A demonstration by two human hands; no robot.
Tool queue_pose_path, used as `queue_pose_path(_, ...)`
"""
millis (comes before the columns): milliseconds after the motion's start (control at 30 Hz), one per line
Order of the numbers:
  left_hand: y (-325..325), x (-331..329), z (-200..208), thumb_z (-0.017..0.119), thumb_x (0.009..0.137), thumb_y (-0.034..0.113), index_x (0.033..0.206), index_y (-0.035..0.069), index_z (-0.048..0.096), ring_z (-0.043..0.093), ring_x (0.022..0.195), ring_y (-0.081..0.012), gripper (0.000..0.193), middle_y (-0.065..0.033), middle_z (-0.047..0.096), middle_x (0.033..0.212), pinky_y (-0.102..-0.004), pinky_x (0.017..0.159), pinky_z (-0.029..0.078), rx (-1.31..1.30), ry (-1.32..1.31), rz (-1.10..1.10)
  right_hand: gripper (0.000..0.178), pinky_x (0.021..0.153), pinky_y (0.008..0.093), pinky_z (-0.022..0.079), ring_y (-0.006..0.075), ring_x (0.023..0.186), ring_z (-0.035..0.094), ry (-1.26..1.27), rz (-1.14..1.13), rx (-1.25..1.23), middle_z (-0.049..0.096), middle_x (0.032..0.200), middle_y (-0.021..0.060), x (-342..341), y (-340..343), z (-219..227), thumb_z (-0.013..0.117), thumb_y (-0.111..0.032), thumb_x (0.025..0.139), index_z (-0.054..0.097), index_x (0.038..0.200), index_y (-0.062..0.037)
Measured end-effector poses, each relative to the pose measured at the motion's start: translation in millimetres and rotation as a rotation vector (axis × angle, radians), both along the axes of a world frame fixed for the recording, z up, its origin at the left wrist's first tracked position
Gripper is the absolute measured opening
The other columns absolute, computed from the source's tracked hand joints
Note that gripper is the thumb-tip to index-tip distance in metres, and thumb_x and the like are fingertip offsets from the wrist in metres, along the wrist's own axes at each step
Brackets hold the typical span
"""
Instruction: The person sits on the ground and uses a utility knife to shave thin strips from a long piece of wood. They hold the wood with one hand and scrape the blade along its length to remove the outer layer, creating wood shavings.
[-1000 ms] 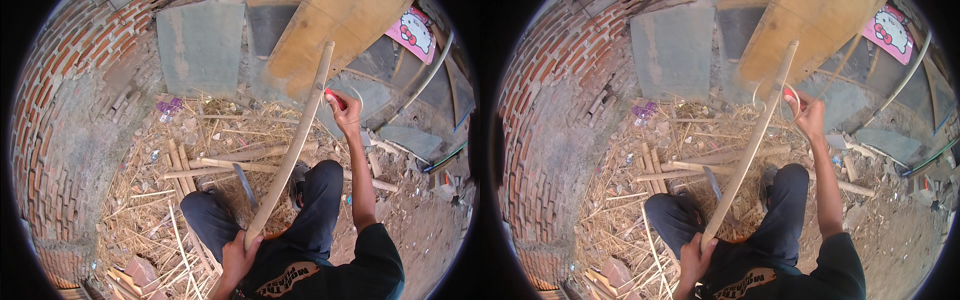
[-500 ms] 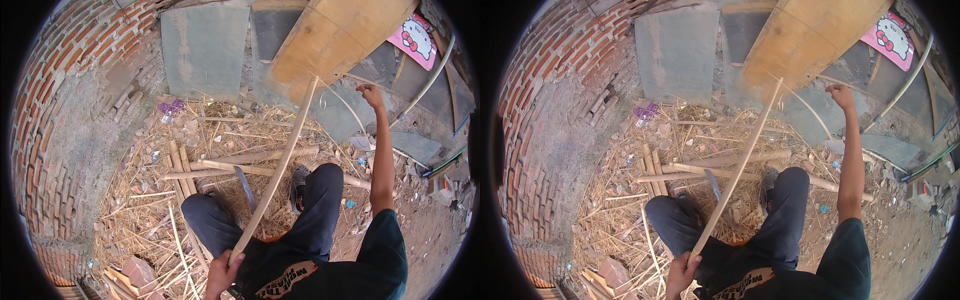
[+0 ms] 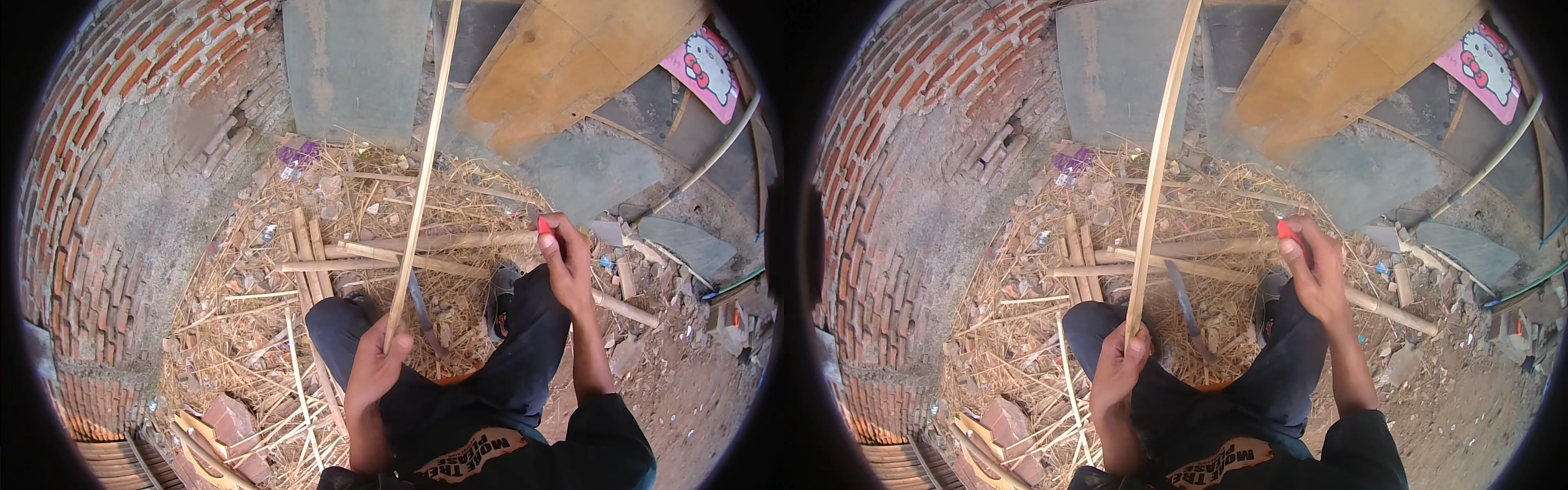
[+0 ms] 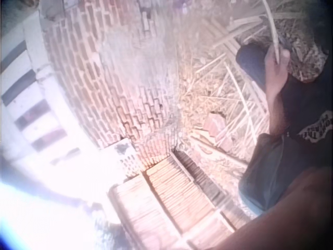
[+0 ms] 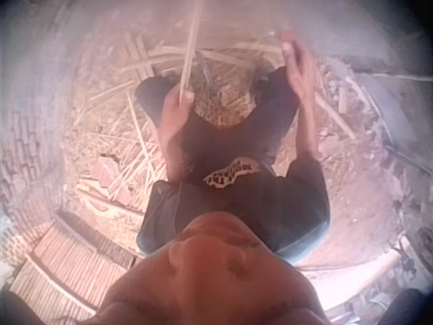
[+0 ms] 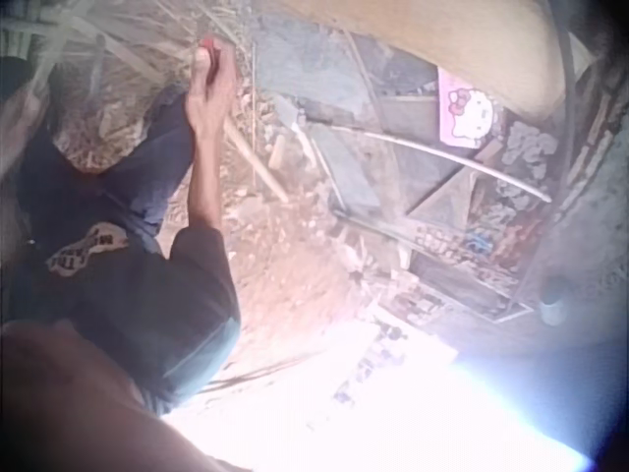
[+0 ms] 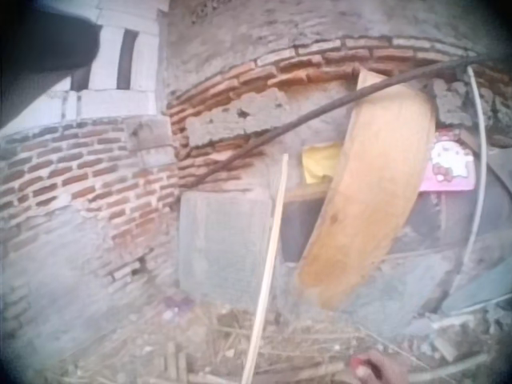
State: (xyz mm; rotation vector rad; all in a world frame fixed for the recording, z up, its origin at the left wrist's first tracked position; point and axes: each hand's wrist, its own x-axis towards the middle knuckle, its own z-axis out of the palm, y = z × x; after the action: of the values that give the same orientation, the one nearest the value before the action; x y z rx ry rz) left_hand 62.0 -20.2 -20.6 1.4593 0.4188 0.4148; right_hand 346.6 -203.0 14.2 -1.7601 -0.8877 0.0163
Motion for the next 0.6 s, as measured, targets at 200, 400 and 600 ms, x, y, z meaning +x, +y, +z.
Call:
queue_pose_path(200,-13,28,26,0.075,0.105,0.028,0.11,0.0,0.061,0.054,0.08,-0.0064,0.031,0.005,0.051,0.082,-0.0269,0.07,0.05,-0.029,-0.018,-0.087,0.033,0.055,0.0334,0.051,0.0215,0.061,0.065,-0.368,0.312,0.017,0.067,0.081,0.0045,-68,20,-6,0.087,-0.027,0.085,0.078,0.11,-0.0071)
queue_pose_path(400,-24,40,37,0.073,0.105,0.024,0.113,-0.004,0.065,0.067,0.076,-0.0104,0.03,-0.0077,0.069,0.082,-0.0311,0.068,0.055,0.232,0.085,-0.02,0.036,0.053,0.0328,0.051,0.0182,0.058,0.063,-0.444,0.305,0.032,0.062,0.076,0.0013,-80,26,-7,0.088,-0.026,0.082,0.079,0.112,-0.0085)
queue_pose_path(600,-27,42,38,0.068,0.109,0.028,0.109,-0.004,0.063,0.076,0.071,-0.019,0.033,-0.0126,0.074,0.082,-0.034,0.063,0.056,0.261,0.105,-0.002,0.034,0.05,0.0327,0.049,0.0178,0.055,0.062,-0.446,0.282,0.014,0.062,0.073,0.0007,-83,26,-6,0.087,-0.026,0.081,0.08,0.11,-0.0105)
